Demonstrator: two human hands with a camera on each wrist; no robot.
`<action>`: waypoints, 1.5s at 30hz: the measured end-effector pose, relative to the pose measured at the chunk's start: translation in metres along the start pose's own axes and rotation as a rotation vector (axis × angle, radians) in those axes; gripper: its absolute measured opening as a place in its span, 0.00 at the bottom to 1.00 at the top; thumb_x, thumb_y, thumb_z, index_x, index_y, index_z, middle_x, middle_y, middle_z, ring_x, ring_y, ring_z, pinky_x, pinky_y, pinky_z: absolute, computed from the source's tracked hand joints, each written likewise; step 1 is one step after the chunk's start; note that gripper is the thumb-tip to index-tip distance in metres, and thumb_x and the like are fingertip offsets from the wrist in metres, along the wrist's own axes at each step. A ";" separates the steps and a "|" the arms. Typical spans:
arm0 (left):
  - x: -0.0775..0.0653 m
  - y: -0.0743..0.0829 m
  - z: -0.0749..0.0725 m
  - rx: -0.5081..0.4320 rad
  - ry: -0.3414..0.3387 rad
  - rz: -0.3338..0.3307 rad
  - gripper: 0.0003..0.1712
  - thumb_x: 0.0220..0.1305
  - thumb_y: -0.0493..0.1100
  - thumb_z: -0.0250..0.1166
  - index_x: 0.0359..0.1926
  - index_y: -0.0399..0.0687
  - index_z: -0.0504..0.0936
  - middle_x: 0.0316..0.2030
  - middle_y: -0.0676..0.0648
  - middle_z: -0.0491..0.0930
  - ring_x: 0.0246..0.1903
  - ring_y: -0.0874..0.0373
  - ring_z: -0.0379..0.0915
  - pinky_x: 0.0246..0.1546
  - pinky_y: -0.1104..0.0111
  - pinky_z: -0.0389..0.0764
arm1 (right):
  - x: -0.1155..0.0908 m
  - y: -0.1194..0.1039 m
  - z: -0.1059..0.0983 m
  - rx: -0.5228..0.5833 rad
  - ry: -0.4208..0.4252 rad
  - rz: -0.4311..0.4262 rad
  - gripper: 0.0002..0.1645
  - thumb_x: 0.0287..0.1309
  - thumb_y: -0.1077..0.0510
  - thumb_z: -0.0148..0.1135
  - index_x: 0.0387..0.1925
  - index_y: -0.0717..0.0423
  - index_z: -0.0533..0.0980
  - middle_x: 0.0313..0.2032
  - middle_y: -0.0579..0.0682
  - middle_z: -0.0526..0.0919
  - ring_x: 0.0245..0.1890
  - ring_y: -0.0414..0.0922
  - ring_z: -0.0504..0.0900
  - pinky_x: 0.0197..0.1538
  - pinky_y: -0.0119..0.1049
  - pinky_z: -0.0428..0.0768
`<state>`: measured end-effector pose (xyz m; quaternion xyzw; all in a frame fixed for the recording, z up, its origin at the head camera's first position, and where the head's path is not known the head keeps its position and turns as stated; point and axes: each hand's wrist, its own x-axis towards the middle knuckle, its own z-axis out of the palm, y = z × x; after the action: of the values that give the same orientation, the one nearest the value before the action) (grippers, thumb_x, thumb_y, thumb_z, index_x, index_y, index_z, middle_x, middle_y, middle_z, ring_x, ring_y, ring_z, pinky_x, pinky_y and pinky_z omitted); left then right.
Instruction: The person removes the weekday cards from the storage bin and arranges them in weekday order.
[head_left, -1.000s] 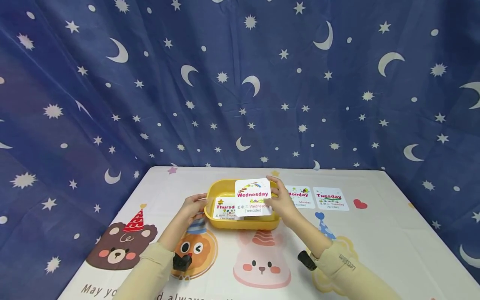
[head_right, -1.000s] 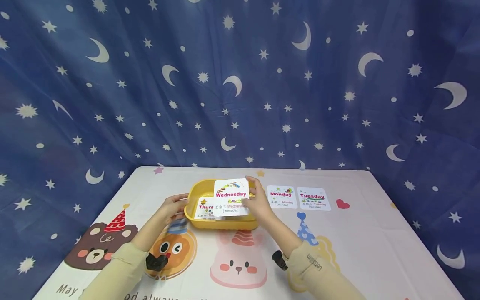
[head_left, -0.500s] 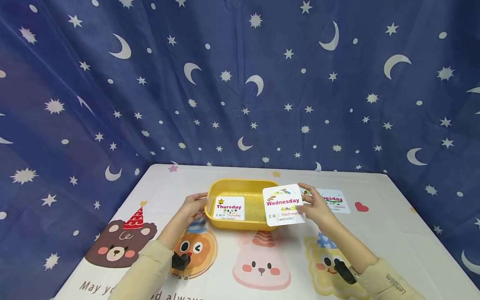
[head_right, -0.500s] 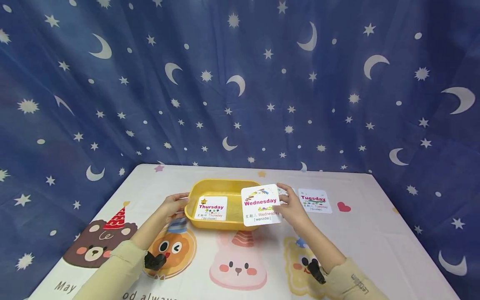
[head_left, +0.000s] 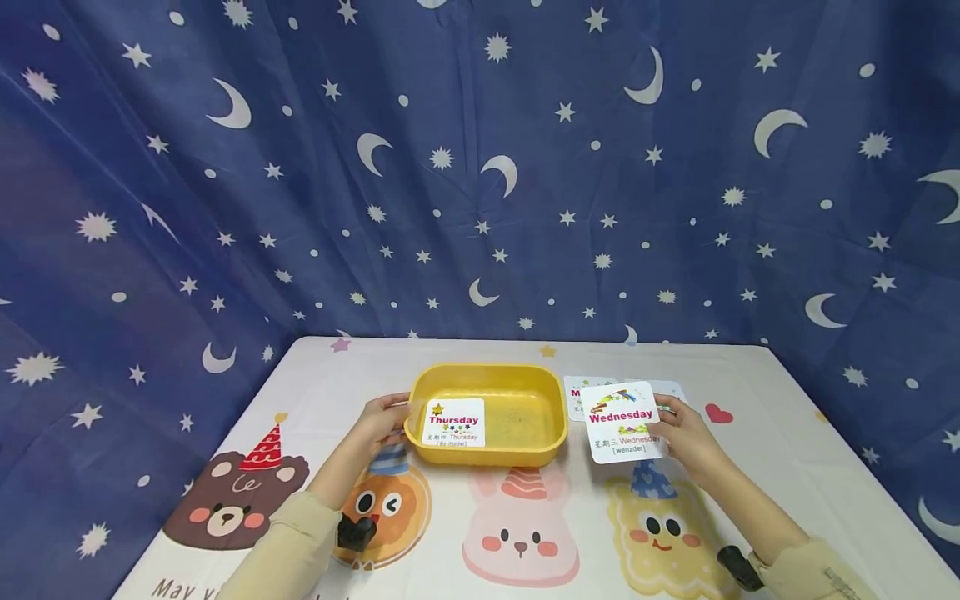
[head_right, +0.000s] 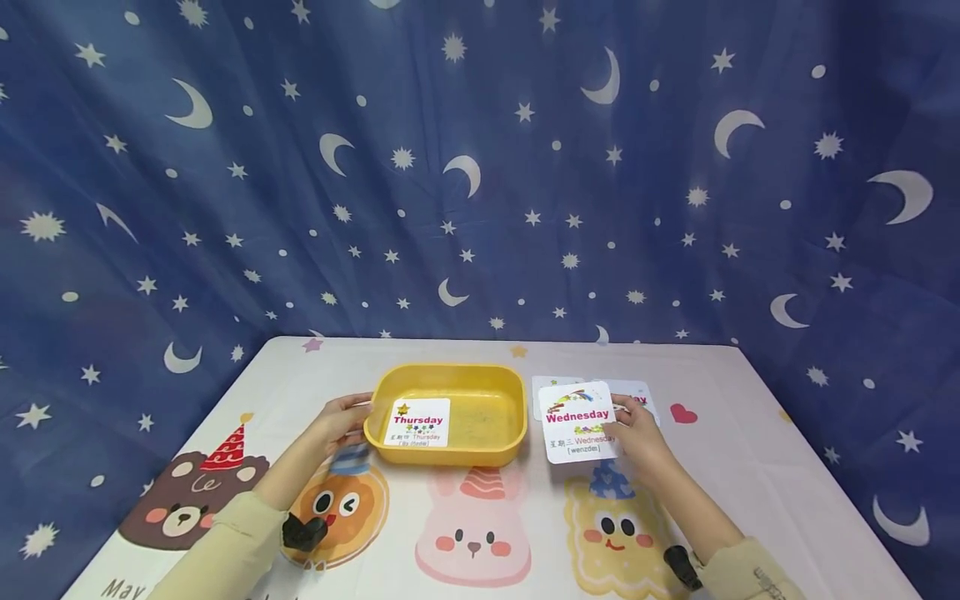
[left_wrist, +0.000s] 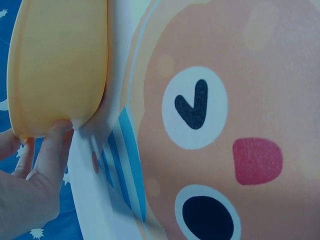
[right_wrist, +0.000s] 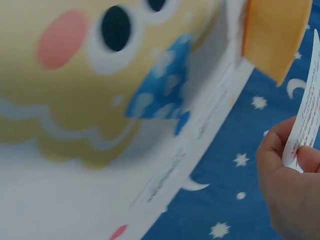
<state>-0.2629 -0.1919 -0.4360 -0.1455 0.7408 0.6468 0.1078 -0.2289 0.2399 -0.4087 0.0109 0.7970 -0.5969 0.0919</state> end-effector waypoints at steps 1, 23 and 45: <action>0.000 -0.001 0.000 -0.002 -0.003 -0.001 0.25 0.69 0.36 0.51 0.65 0.36 0.64 0.60 0.31 0.68 0.36 0.57 0.79 0.31 0.71 0.83 | 0.000 0.003 -0.004 0.006 0.001 0.005 0.35 0.63 0.68 0.46 0.67 0.72 0.46 0.50 0.61 0.74 0.32 0.32 0.78 0.35 0.28 0.80; 0.002 0.001 0.000 -0.042 -0.010 -0.002 0.25 0.68 0.35 0.52 0.65 0.35 0.64 0.58 0.32 0.70 0.28 0.63 0.76 0.25 0.75 0.79 | 0.022 0.032 -0.063 -0.179 0.152 -0.005 0.37 0.57 0.72 0.45 0.64 0.82 0.43 0.41 0.59 0.76 0.27 0.27 0.72 0.31 0.24 0.77; 0.002 -0.002 0.002 -0.024 -0.005 0.005 0.24 0.69 0.35 0.51 0.65 0.34 0.64 0.58 0.32 0.69 0.31 0.61 0.78 0.28 0.72 0.82 | 0.054 0.055 -0.120 -0.244 0.402 0.128 0.40 0.52 0.71 0.50 0.64 0.80 0.46 0.43 0.70 0.67 0.27 0.35 0.69 0.25 0.20 0.70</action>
<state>-0.2640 -0.1903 -0.4383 -0.1433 0.7330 0.6564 0.1063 -0.2913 0.3652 -0.4372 0.1687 0.8630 -0.4752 -0.0306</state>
